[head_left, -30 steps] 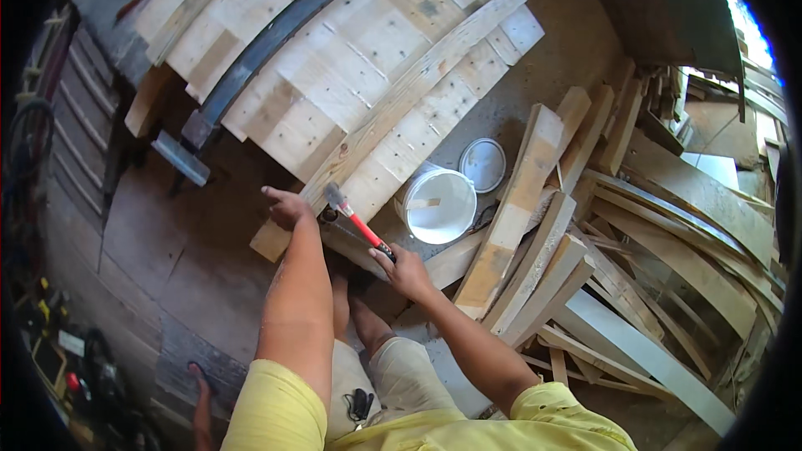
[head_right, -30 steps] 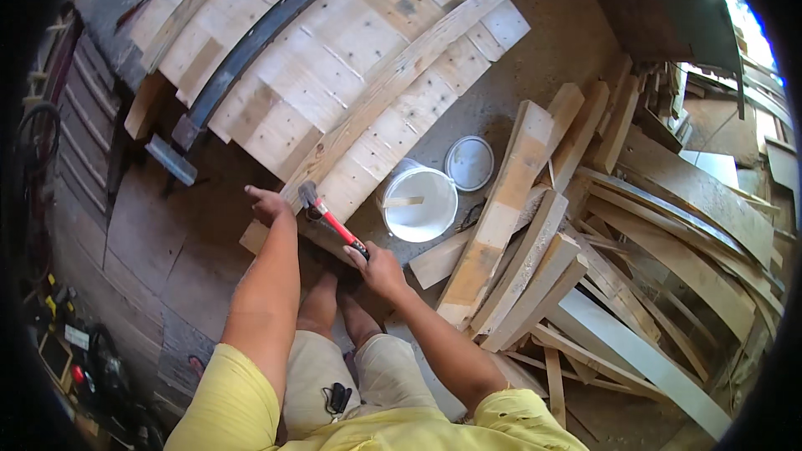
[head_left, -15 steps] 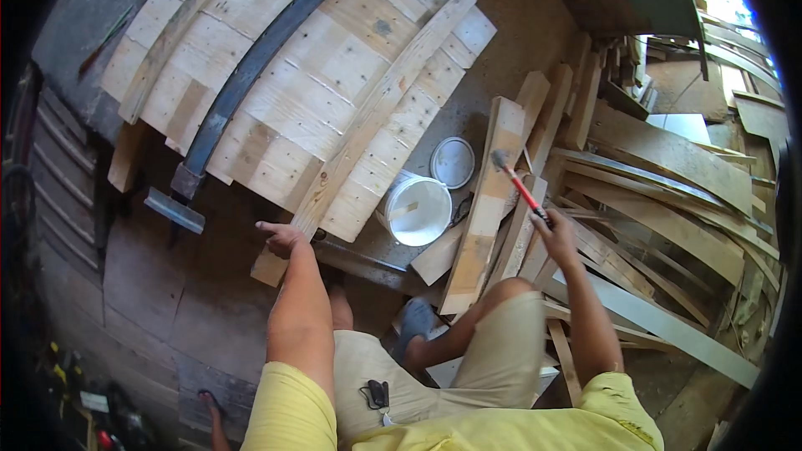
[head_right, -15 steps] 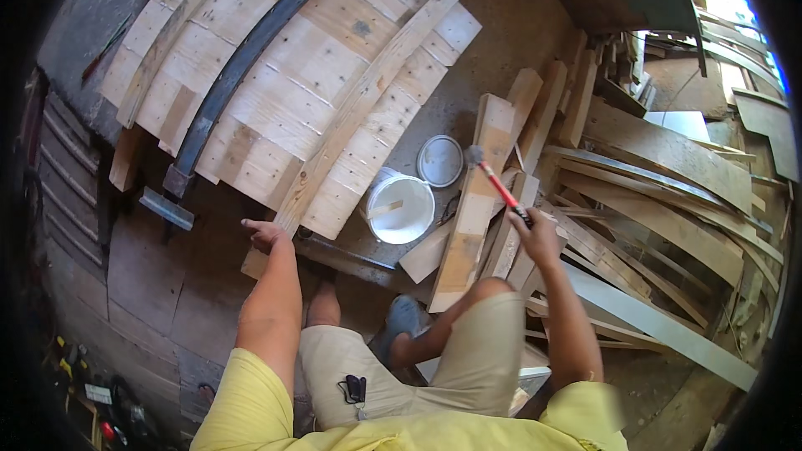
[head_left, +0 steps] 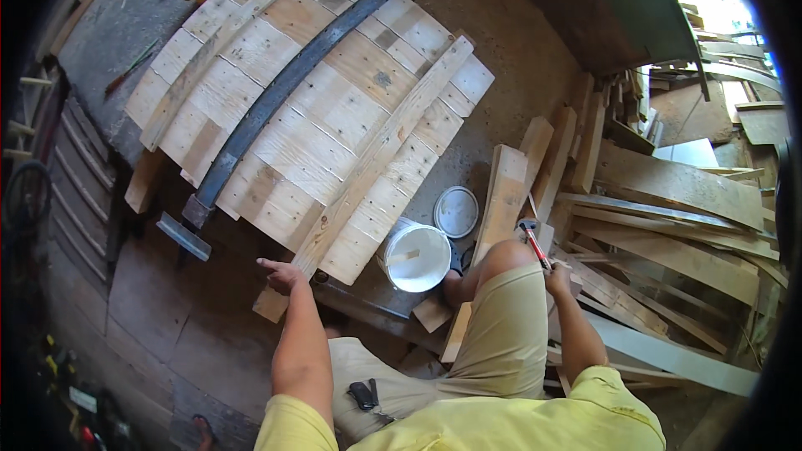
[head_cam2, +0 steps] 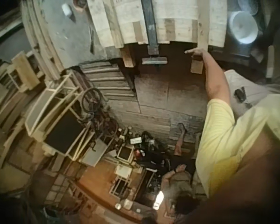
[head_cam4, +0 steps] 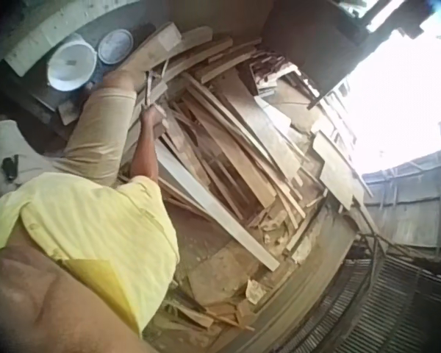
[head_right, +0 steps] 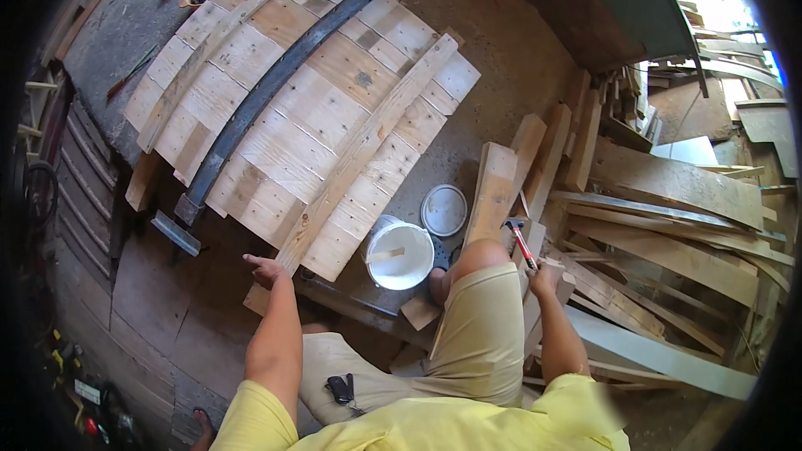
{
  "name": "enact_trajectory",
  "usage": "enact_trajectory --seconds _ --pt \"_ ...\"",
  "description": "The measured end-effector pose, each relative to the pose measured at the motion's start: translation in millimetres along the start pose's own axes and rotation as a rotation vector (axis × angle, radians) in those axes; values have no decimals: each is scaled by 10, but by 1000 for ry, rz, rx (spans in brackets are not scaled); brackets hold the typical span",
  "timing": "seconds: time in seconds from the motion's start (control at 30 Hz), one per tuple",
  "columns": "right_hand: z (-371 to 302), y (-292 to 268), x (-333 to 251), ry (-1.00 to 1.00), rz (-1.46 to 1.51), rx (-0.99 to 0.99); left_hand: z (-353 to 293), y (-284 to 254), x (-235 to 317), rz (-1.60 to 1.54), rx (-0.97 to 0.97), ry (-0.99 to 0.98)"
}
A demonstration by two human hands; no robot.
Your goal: The person hammers nails into a curved wooden structure using a hammer and picks nails from a bucket. They also tap a loose wooden plank into place and briefly handle a white bucket.
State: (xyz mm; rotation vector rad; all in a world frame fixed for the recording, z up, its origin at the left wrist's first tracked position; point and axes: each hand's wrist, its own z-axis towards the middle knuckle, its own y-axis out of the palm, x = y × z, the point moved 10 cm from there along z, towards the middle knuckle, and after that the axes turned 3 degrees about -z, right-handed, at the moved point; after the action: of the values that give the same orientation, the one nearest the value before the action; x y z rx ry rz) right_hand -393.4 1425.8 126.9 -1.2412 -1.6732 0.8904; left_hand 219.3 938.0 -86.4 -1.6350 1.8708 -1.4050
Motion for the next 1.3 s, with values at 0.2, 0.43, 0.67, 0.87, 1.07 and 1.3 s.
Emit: enact_trajectory --seconds 0.2,0.43,0.67,0.87,1.07,1.3 --pt "1123 1236 182 -2 70 129 229 67 -113 -242 -5 50" --pt "1517 1023 -2800 -957 124 45 374 187 -73 -724 -63 249" --pt "1828 2134 -3557 -1228 -592 -214 -170 -608 -783 -668 57 509" --pt "1849 2135 -3622 -1404 -553 -107 -1769 -54 -892 -339 -276 634" --pt "1327 360 -3755 -1786 -63 222 -2832 247 -154 113 -263 1153" --pt "573 -681 -4211 -1821 290 184 -3037 469 -185 485 -119 1245"
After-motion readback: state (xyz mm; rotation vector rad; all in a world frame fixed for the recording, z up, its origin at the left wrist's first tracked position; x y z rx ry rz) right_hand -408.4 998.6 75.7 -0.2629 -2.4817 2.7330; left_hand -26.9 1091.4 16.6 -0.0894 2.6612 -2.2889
